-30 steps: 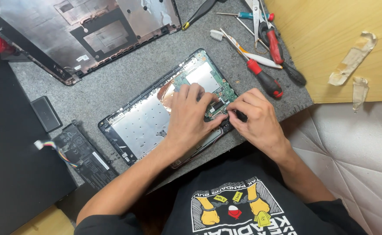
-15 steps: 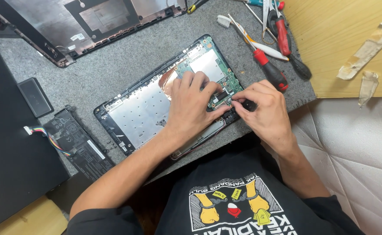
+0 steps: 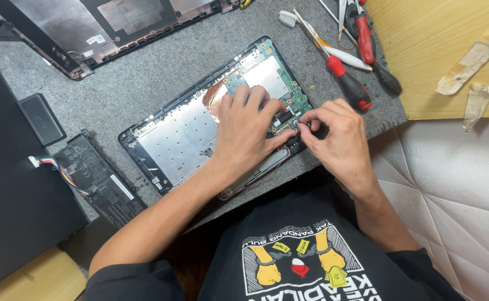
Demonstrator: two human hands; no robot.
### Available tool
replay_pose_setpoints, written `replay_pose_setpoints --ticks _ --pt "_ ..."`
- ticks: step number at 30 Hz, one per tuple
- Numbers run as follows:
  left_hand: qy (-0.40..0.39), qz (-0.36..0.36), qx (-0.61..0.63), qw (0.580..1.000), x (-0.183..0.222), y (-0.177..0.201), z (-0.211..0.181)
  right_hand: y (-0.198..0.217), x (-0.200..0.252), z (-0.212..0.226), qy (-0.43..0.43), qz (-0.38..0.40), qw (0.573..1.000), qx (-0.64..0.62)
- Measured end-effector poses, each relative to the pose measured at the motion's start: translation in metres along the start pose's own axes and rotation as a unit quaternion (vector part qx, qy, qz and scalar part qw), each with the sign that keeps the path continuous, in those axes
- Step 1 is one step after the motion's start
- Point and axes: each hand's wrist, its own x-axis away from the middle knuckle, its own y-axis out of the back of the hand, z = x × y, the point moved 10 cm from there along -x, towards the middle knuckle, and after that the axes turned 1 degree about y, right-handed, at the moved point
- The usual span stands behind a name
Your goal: Securing a motherboard inside a laptop chassis by connecting ribbon cables and driving screws.
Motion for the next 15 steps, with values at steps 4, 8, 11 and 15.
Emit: replay_pose_setpoints --ticks 4,8,11,15 --pt "-0.002 0.000 -0.009 1.000 0.0005 0.0004 -0.0009 -0.0020 -0.0001 0.0026 -0.010 0.007 1.000 0.008" --pt "-0.002 0.003 -0.020 1.000 0.0005 0.0001 -0.0017 -0.0024 -0.0003 0.0004 -0.028 0.004 0.999 0.023" --pt "-0.003 0.006 -0.022 1.000 0.0009 -0.0003 -0.0020 -0.0038 -0.0002 -0.0013 -0.038 0.007 0.999 0.027" --pt "-0.003 0.004 -0.020 1.000 0.0007 -0.0001 -0.0023 -0.0056 0.0008 -0.0060 -0.041 0.014 0.998 0.045"
